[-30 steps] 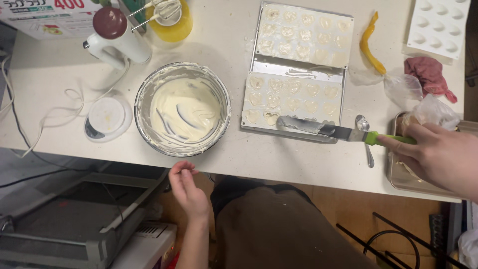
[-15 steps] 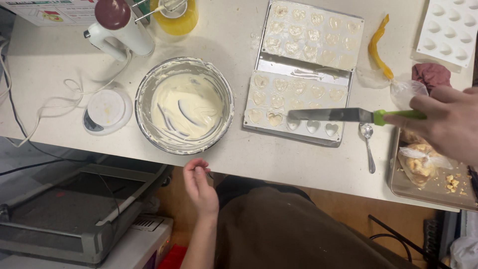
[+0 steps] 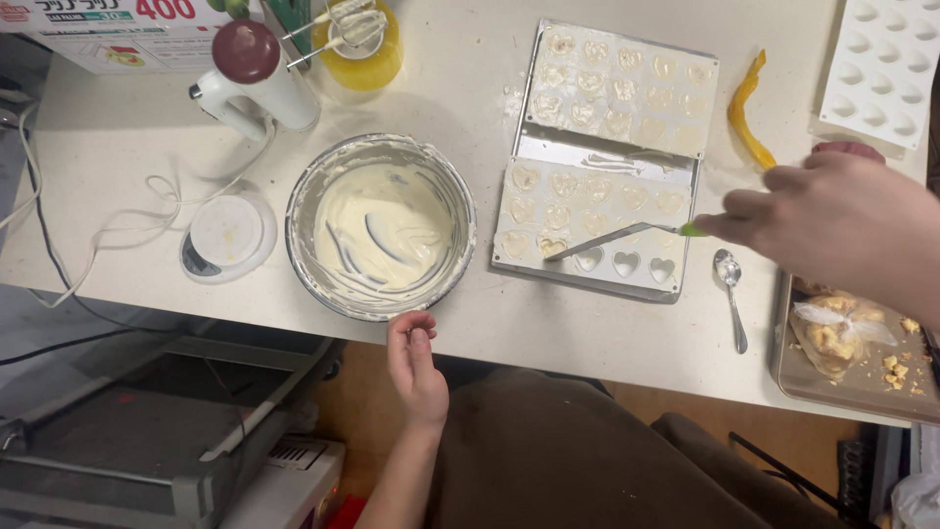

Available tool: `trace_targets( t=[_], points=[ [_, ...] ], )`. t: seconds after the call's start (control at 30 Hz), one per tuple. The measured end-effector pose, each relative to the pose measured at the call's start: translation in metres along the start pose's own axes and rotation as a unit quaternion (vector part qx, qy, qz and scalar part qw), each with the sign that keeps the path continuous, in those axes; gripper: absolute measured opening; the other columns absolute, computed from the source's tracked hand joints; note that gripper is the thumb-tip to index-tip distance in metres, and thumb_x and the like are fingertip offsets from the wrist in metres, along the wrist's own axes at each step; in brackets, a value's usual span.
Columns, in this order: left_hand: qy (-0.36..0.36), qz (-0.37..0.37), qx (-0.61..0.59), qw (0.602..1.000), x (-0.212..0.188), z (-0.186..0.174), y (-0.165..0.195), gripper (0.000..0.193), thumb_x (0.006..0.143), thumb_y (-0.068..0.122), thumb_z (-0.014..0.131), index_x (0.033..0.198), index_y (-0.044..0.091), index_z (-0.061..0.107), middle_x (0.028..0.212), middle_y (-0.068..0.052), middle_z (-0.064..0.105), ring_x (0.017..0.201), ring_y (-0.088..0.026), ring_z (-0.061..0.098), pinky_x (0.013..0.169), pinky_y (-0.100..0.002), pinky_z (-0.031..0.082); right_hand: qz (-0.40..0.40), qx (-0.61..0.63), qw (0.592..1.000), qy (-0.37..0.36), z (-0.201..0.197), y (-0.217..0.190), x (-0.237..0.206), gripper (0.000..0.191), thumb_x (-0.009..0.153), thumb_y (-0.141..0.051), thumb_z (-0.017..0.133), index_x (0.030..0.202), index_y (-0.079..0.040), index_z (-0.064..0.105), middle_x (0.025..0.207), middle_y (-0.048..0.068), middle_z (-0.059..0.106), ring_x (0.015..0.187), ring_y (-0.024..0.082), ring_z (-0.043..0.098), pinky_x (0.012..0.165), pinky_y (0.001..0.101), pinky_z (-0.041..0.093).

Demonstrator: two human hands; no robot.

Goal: The person holds a metal bowl of white cream in one hand and uses a spatula to scoop the cream and fill the cavities of a heart-shaped mold tray on the table, repeating the scoop-and-fill motion across the tray.

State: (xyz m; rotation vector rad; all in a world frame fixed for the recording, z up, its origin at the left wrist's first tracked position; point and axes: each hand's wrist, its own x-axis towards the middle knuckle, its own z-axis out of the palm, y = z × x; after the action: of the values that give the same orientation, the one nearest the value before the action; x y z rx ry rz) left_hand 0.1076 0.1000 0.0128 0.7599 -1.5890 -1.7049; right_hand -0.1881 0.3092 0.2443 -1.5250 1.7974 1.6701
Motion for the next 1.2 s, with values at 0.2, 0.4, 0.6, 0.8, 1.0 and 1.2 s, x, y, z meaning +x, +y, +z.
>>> trace_targets(
  t=[0.2,0.4,0.6,0.8,1.0,1.2],
  points=[
    [-0.007,-0.007,-0.008,1.000,0.009,-0.001,0.003,0.023,0.108,0.018,0.046,0.116,0.001,0.059,0.115,-0.006,0.060,0.102,-0.015,0.054,0.093,-0.031,0.047,-0.043,-0.007,0.997,0.070,-0.060,0.026,0.024,0.056,0.097,-0.011,0.064,0.149,-0.020,0.043,0.109,-0.007,0.062,0.097,0.009,0.064,0.077,0.0201,0.056],
    [0.012,0.006,-0.004,1.000,0.011,0.000,0.004,0.024,0.108,0.018,0.045,0.117,0.000,0.059,0.112,-0.006,0.060,0.100,-0.016,0.054,0.093,-0.031,0.046,-0.010,-0.017,0.987,0.160,-0.075,0.046,0.023,0.052,0.090,-0.014,0.067,0.140,-0.025,0.057,0.108,-0.010,0.065,0.099,0.012,0.066,0.077,0.0237,0.057],
    [0.019,0.016,-0.009,1.000,0.011,0.003,0.001,0.026,0.108,0.018,0.044,0.118,0.000,0.059,0.110,-0.007,0.061,0.099,-0.016,0.054,0.093,-0.032,0.047,0.052,0.008,0.999,0.013,0.003,0.050,0.016,0.063,0.096,-0.022,0.063,0.153,-0.038,0.042,0.117,-0.010,0.064,0.076,0.001,0.064,0.059,0.0156,0.050],
    [0.009,-0.014,-0.019,1.000,0.016,0.010,-0.002,0.025,0.107,0.017,0.044,0.118,-0.001,0.058,0.109,-0.007,0.061,0.098,-0.016,0.054,0.092,-0.032,0.047,0.033,0.423,0.869,0.253,0.150,0.018,0.019,0.044,0.099,-0.028,0.060,0.141,-0.033,0.068,0.076,-0.007,0.065,0.052,-0.002,0.055,0.054,0.0203,0.046],
    [-0.043,-0.014,0.006,0.999,0.017,0.011,0.000,0.023,0.107,0.016,0.045,0.116,0.000,0.059,0.111,-0.006,0.059,0.099,-0.015,0.053,0.093,-0.031,0.046,0.137,0.564,0.808,-0.101,0.189,-0.090,-0.007,0.051,0.094,-0.045,0.059,0.145,-0.041,0.054,0.075,-0.005,0.069,0.046,0.009,0.057,0.054,0.0251,0.054],
    [-0.101,-0.046,0.012,0.994,0.025,0.017,-0.002,0.021,0.107,0.016,0.046,0.114,0.001,0.059,0.112,-0.007,0.058,0.100,-0.016,0.054,0.093,-0.030,0.046,0.180,0.644,0.730,-0.141,0.185,-0.153,-0.018,0.061,0.101,-0.049,0.059,0.157,-0.027,0.053,0.075,0.011,0.067,0.058,0.016,0.063,0.063,0.0317,0.059]
  ],
)
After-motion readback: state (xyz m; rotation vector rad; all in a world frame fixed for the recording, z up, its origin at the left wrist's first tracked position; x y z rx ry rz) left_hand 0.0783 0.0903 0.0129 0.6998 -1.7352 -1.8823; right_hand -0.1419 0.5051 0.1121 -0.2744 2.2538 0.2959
